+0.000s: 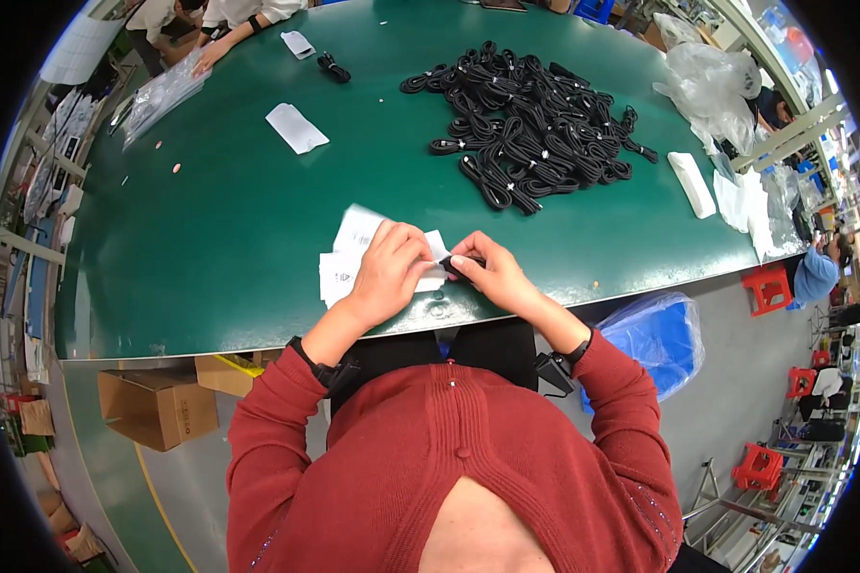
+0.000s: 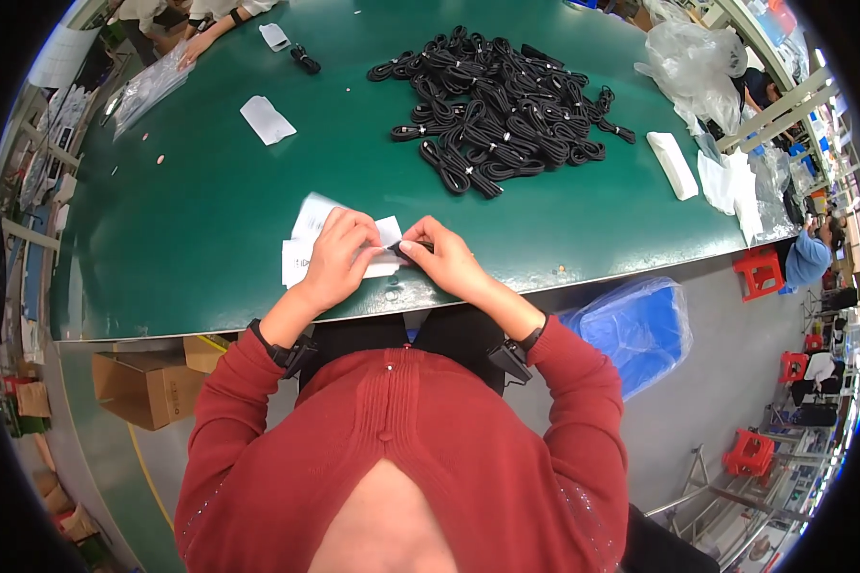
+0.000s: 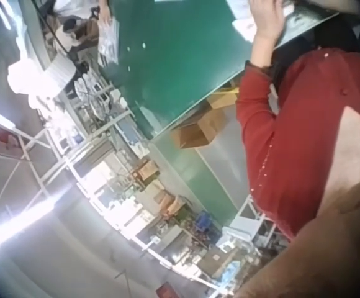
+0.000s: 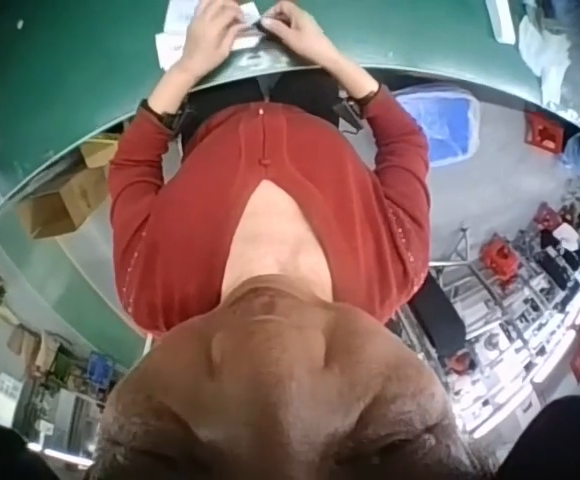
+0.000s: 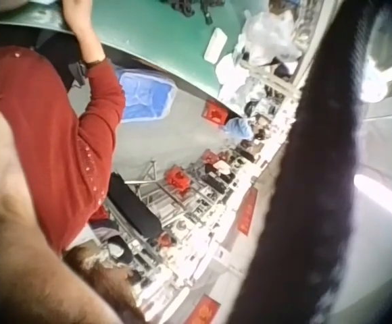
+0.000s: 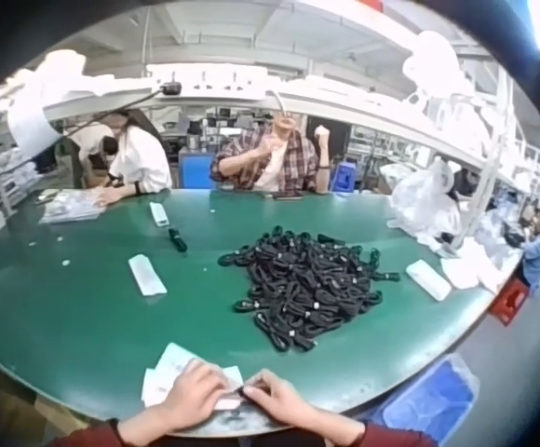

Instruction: The person packages cables by hand, picking up a cable and a white bag, sliding the cable into the bag, and setting the packaged item aside. This process is repeated for several cables and bags.

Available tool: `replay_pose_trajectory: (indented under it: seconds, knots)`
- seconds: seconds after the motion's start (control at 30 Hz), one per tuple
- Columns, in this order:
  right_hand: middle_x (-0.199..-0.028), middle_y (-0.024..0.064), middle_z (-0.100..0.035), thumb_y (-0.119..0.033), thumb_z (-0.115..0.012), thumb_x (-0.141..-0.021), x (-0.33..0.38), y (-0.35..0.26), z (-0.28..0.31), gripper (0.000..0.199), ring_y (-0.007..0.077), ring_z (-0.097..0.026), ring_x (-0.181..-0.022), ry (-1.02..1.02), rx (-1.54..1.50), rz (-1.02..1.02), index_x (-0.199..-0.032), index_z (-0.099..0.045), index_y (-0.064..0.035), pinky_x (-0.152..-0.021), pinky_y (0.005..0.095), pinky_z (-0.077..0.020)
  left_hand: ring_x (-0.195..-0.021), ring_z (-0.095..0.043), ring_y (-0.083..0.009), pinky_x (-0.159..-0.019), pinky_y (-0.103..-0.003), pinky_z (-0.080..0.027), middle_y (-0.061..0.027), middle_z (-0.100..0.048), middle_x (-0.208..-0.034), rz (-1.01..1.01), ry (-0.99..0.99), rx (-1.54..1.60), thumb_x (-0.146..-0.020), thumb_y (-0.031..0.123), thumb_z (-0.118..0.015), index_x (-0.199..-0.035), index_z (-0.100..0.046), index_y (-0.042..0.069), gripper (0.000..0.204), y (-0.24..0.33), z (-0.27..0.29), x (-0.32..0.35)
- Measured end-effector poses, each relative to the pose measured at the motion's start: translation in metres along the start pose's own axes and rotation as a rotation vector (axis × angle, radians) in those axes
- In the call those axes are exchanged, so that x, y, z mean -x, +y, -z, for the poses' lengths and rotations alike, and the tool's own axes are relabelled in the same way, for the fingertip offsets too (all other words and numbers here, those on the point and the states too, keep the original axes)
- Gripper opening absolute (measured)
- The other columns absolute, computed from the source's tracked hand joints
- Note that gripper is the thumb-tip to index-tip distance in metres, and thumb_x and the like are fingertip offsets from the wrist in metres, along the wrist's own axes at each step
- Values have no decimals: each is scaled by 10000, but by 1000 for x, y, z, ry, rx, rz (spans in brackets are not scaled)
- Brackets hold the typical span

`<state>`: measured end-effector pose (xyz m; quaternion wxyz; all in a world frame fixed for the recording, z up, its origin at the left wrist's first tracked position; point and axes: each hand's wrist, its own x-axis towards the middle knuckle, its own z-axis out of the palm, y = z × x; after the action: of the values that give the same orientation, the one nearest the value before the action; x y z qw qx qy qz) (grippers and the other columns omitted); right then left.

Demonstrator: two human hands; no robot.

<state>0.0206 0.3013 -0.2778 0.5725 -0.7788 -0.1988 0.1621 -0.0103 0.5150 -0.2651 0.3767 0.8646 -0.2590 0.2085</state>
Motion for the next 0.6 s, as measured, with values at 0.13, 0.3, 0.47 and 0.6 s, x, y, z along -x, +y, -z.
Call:
replay_pose_trajectory:
  seconds: [0.13, 0.3, 0.47, 0.6]
  knots:
    - [-1037, 95, -587, -17, -659, -881, -13, -15, 0, 244, 170, -603, -942, 57, 211, 386, -1120, -610, -6, -769, 267, -507, -899, -560, -282, -763, -373, -476, -92, -589, -936, 84, 54, 38, -766, 17, -713, -830, -576, 26, 152, -7, 13, -18]
    - [-1081, 119, -566, 30, -644, -871, -31, -24, -4, 200, 174, -599, -959, 86, -79, 474, -1068, -625, 0, -774, 261, -512, -845, -560, -179, -729, -290, -474, -68, -596, -980, 243, 129, 261, -828, 22, -675, -844, -570, 19, 106, -28, 20, -36]
    - [-1100, 139, -543, 20, -665, -847, -43, -38, 15, 225, 217, -612, -915, 238, 323, 563, -1066, -619, -4, -698, 311, -525, -824, -574, -135, -689, -251, -482, -50, -596, -989, 485, 158, 635, -864, 52, -675, -910, -574, 9, 119, -56, 49, -57]
    - [-1052, 158, -529, -57, -711, -823, -57, -18, 39, 277, 294, -596, -907, 403, 865, 465, -1073, -601, -10, -706, 371, -517, -779, -603, -167, -696, -292, -505, -56, -596, -950, 673, 487, 695, -853, 63, -695, -993, -583, 8, 187, -106, 75, -76]
